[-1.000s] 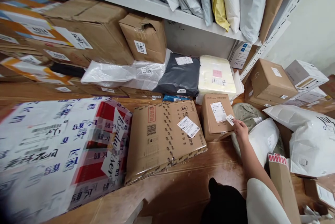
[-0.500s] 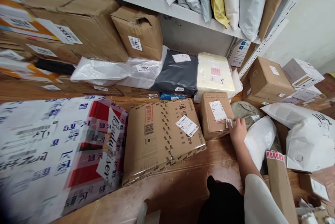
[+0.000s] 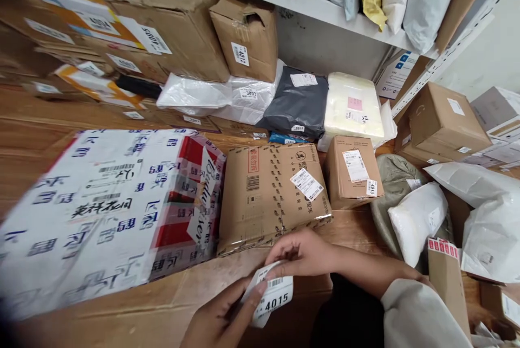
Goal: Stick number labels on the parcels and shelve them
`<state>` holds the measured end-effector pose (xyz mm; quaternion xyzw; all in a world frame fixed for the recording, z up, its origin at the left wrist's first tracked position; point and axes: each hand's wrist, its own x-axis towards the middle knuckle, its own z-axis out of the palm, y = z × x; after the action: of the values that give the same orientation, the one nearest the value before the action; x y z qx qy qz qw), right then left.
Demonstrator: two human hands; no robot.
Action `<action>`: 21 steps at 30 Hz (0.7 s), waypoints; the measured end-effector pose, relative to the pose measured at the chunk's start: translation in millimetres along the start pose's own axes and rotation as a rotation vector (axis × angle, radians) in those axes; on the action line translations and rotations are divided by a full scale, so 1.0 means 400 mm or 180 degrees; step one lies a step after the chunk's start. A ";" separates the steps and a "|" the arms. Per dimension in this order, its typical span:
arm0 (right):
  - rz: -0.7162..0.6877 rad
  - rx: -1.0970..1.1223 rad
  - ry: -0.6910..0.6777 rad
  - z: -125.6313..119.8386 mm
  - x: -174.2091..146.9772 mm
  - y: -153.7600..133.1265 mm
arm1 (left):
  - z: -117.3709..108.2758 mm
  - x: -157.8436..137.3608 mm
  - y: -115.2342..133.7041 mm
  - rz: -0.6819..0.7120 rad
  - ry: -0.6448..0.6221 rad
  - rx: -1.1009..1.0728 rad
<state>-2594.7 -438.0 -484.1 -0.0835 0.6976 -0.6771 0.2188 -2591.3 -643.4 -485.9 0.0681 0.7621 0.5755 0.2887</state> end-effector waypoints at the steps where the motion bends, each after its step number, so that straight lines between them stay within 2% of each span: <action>1: 0.0052 0.0139 0.0033 0.004 0.009 0.018 | 0.004 0.008 -0.010 -0.0176 -0.0003 -0.0190; 5: 0.0271 0.0494 0.0187 -0.006 0.021 0.058 | 0.016 0.022 -0.038 -0.0757 -0.0054 -0.0745; 8: 0.0250 0.0650 0.0315 -0.012 0.024 0.062 | 0.024 0.025 -0.041 -0.0759 0.0221 -0.0694; 13: 0.0198 0.0526 0.0554 -0.015 0.025 0.072 | 0.046 0.034 -0.048 -0.0820 0.0107 -0.0850; 17: 0.0302 0.0418 0.0618 -0.029 0.027 0.086 | 0.059 0.040 -0.056 -0.0757 0.0299 -0.0629; 21: 0.0295 0.0377 0.0968 -0.047 0.037 0.098 | 0.055 0.053 -0.061 -0.0826 0.0018 -0.0692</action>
<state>-2608.5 -424.2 -525.7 0.0652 0.6847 -0.7110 0.1463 -2591.8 -623.9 -519.8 -0.0641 0.6985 0.6127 0.3641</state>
